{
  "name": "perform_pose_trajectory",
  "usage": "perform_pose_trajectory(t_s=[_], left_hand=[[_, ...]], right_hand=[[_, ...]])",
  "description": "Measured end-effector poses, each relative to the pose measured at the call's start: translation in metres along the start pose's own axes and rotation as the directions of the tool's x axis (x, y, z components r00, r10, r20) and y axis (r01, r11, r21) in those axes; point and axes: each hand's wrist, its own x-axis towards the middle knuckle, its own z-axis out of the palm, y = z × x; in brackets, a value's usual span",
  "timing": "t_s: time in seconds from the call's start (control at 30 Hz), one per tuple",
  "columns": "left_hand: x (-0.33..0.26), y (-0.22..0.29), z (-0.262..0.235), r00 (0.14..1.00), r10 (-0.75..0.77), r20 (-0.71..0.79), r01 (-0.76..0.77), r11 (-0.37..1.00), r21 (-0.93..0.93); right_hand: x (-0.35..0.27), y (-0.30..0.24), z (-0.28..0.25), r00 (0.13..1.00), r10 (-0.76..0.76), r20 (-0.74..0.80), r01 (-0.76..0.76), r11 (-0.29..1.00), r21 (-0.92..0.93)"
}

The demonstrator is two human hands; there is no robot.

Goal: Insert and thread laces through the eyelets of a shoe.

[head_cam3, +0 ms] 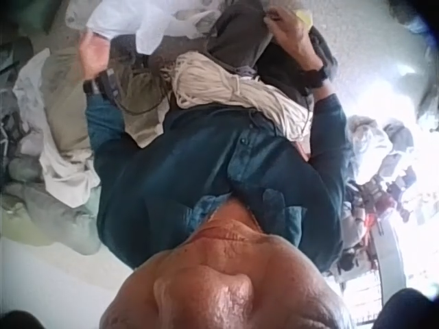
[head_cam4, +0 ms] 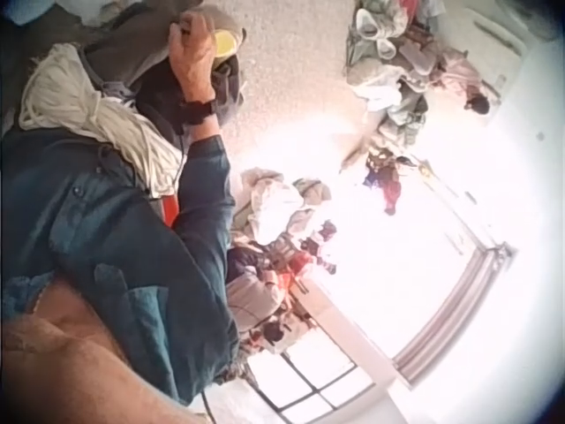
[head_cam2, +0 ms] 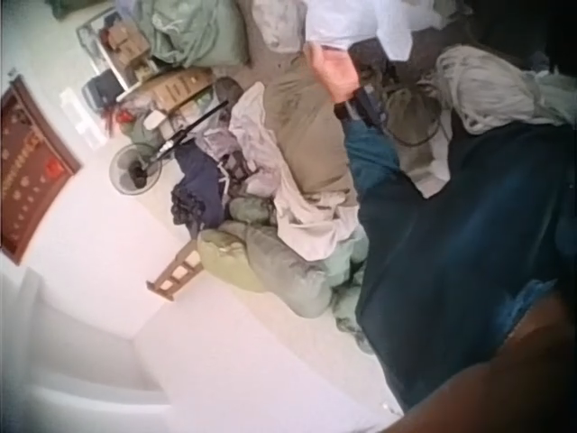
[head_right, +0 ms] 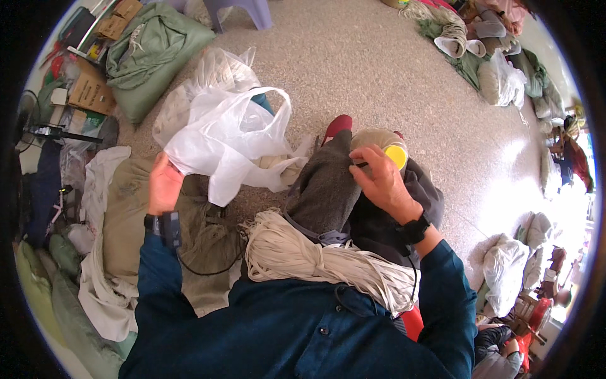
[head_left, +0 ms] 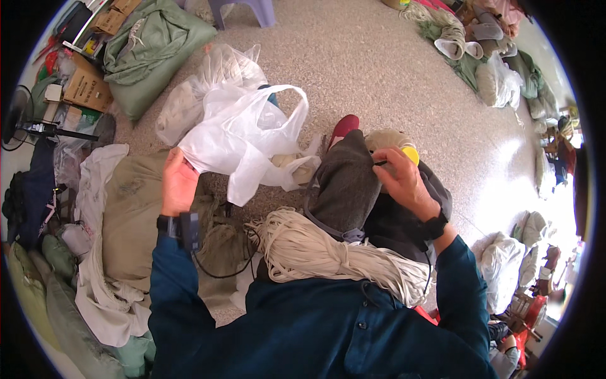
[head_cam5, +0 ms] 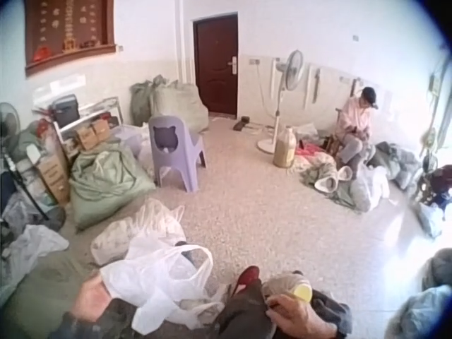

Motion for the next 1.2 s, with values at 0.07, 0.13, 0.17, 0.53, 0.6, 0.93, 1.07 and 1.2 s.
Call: perform_pose_trajectory(t_s=[0.07,0.13,0.17,0.53,0.6,0.93,1.07,1.2], left_hand=[[0.016,-0.015,-0.037,0.975,0.085,-0.207,-0.043,0.980,0.195],[0.027,-0.017,-0.053,0.931,0.145,-0.334,-0.016,0.933,0.360],[0.031,-0.017,-0.058,0.870,0.229,-0.437,0.030,0.860,0.510],[-0.020,-0.148,0.052,0.788,-0.055,0.613,-0.613,0.032,0.790],[-0.011,-0.178,0.036,0.767,-0.145,0.625,-0.617,0.098,0.781],[0.066,-0.199,-0.029,0.976,-0.214,-0.037,-0.119,-0.671,0.732],[0.069,-0.223,-0.038,0.965,-0.262,0.008,-0.188,-0.667,0.721],[0.071,-0.240,-0.043,0.954,-0.300,0.002,-0.166,-0.521,0.837]], right_hand=[[0.003,-0.001,0.008,0.999,-0.024,0.024,0.023,0.999,0.033],[0.006,-0.001,0.013,0.998,-0.041,0.042,0.038,0.997,0.066],[0.009,-0.002,0.012,0.997,-0.017,0.073,0.010,0.995,0.096],[0.011,0.027,0.030,0.985,0.091,0.146,-0.120,0.970,0.211],[0.010,0.031,0.033,0.983,0.115,0.143,-0.148,0.958,0.247],[-0.017,0.085,0.059,0.891,0.436,0.129,-0.445,0.779,0.441],[-0.009,0.087,0.062,0.908,0.387,0.159,-0.417,0.810,0.412],[-0.005,0.084,0.059,0.907,0.372,0.197,-0.421,0.808,0.413]])
